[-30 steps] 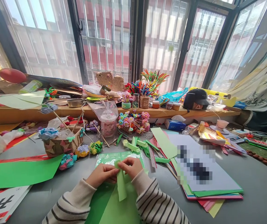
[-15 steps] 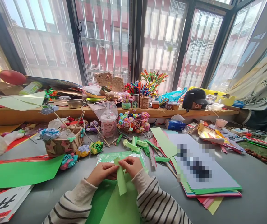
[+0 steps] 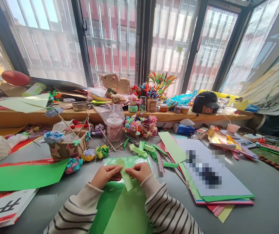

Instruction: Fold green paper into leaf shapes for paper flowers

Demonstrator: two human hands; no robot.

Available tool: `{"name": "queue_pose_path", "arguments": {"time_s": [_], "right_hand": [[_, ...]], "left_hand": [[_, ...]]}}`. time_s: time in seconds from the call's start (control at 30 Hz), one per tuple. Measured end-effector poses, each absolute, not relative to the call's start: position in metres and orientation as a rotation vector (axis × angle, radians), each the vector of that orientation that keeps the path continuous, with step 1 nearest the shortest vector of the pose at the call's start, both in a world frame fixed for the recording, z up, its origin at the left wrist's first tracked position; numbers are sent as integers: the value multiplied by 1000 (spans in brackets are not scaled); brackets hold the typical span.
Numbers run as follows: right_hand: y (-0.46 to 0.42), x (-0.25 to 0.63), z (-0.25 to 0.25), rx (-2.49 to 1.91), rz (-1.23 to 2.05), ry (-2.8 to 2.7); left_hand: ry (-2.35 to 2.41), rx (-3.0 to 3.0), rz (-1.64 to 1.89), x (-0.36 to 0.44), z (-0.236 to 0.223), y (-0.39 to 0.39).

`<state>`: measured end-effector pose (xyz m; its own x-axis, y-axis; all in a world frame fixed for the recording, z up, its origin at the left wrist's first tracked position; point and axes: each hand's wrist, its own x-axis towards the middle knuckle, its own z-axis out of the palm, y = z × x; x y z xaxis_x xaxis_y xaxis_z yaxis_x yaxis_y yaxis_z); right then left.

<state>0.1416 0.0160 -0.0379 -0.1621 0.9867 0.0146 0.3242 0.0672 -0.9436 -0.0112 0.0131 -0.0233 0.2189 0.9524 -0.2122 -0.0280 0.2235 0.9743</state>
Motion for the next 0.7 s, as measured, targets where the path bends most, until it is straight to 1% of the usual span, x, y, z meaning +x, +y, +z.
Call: {"name": "queue_pose_path", "arguments": {"time_s": [0.43,0.7], "right_hand": [[17,140,-40,-1260,1172,-1632],[19,138,-44,-1324,995,-1753]], "left_hand": [[1149,994,994,-12,-26,17],[1176,1023,1032,-10,-29,18]]}}
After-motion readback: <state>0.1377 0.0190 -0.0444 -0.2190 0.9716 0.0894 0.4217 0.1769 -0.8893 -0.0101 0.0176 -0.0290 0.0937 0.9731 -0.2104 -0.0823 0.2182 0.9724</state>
